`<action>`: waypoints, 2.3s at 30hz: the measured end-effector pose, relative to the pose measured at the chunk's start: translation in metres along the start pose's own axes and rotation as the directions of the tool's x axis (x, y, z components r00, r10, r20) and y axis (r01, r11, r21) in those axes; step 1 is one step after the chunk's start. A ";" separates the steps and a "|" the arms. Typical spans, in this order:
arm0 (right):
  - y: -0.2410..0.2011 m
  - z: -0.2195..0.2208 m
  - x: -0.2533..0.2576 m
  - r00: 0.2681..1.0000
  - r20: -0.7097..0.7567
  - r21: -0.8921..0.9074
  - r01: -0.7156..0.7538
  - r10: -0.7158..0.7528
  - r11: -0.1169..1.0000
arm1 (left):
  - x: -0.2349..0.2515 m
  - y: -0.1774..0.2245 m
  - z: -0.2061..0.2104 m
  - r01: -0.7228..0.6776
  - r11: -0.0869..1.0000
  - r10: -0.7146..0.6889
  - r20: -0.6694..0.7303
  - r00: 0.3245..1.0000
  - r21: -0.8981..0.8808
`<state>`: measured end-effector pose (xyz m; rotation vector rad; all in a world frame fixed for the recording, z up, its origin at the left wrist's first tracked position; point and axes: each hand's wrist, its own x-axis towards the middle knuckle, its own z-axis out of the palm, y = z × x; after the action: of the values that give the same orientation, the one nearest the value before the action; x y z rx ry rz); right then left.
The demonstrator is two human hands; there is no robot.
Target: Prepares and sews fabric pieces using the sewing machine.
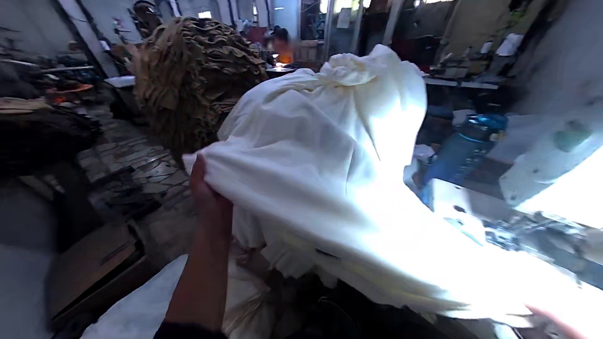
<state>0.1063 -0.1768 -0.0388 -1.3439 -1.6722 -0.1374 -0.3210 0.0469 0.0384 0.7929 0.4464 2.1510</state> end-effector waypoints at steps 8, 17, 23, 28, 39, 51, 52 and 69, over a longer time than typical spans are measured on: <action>-0.044 0.083 0.046 0.887 0.417 0.852 -0.457 0.197 0.254 | -0.079 0.008 0.007 -0.644 0.422 -0.522 0.752 0.403 0.638; -0.020 0.112 0.002 0.697 0.654 0.728 -0.471 0.296 -0.499 | -0.085 0.015 -0.060 -0.498 0.671 -0.718 0.649 -0.251 0.549; -0.035 0.092 -0.001 0.557 0.582 0.795 -0.545 0.592 -0.268 | -0.128 -0.029 0.041 -0.324 0.790 -0.456 0.852 0.257 0.521; -0.038 0.033 -0.037 0.864 0.268 0.798 -0.447 0.427 0.404 | -0.213 -0.082 0.093 -0.347 0.837 -0.420 0.903 0.087 0.423; -0.011 -0.004 -0.085 0.807 0.098 0.751 -0.444 0.583 0.489 | -0.259 -0.100 0.112 -0.216 0.905 -0.328 0.925 0.189 0.365; -0.023 0.015 -0.072 0.657 0.185 0.896 -0.419 0.731 0.150 | -0.271 -0.072 0.058 0.051 0.909 -0.413 0.911 -0.005 0.413; -0.027 0.016 -0.070 0.674 0.224 0.903 -0.415 0.704 0.110 | -0.273 -0.074 0.063 0.097 0.885 -0.463 0.884 0.063 0.456; -0.028 0.035 -0.075 0.718 -0.090 0.723 -0.429 0.690 0.541 | -0.289 -0.081 0.073 0.357 0.693 -0.702 0.700 0.133 0.626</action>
<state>0.0586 -0.2191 -0.0986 -1.1322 -0.7415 0.5354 -0.0838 -0.1221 -0.0645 1.5848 0.3593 0.6454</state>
